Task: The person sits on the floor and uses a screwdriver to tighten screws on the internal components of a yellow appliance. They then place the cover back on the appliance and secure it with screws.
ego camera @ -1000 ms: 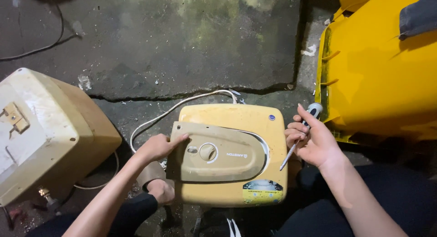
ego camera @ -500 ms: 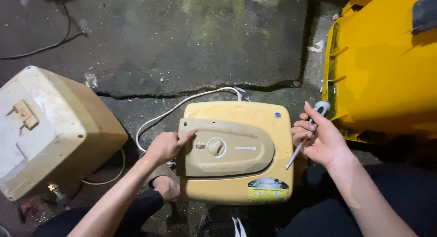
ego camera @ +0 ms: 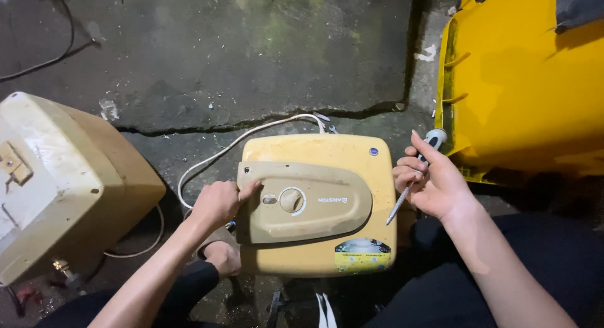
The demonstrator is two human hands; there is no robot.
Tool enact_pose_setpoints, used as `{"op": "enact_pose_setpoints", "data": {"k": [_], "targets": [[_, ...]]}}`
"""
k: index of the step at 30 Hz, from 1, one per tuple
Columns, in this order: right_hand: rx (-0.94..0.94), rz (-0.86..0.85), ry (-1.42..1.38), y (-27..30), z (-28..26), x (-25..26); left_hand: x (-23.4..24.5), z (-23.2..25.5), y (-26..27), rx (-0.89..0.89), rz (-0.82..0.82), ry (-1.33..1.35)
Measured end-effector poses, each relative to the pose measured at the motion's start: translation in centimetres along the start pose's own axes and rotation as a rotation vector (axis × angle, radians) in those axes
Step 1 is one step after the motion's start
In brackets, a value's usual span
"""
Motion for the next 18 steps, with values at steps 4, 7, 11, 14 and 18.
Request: {"op": "enact_pose_setpoints", "data": {"k": [4, 7, 11, 14, 18], "targets": [[-0.003, -0.001, -0.016, 0.0, -0.2, 0.0, 0.6, 0.3, 0.9, 0.003, 0.011, -0.006], [0.004, -0.008, -0.019, 0.1, -0.2, -0.2, 0.7, 0.3, 1.3, 0.014, 0.026, -0.048], [0.003, -0.014, -0.019, 0.3, 0.0, -0.3, 0.1, 0.7, 1.7, -0.011, 0.026, -0.112], [0.007, -0.008, -0.017, 0.3, 0.0, -0.4, -0.4, 0.7, 1.6, -0.002, 0.031, -0.132], [0.02, 0.002, -0.008, 0.4, 0.0, -0.5, -0.4, 1.1, 1.8, -0.006, 0.065, -0.205]]}}
Point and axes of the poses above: each hand's wrist, its own y-axis away from the middle knuckle, its own x-axis out of the back of the hand, z = x × y, the point moved 2 cm from there along -y, towards the middle knuckle, and after that the axes turned 12 degrees about -y, right-handed, at the moved point
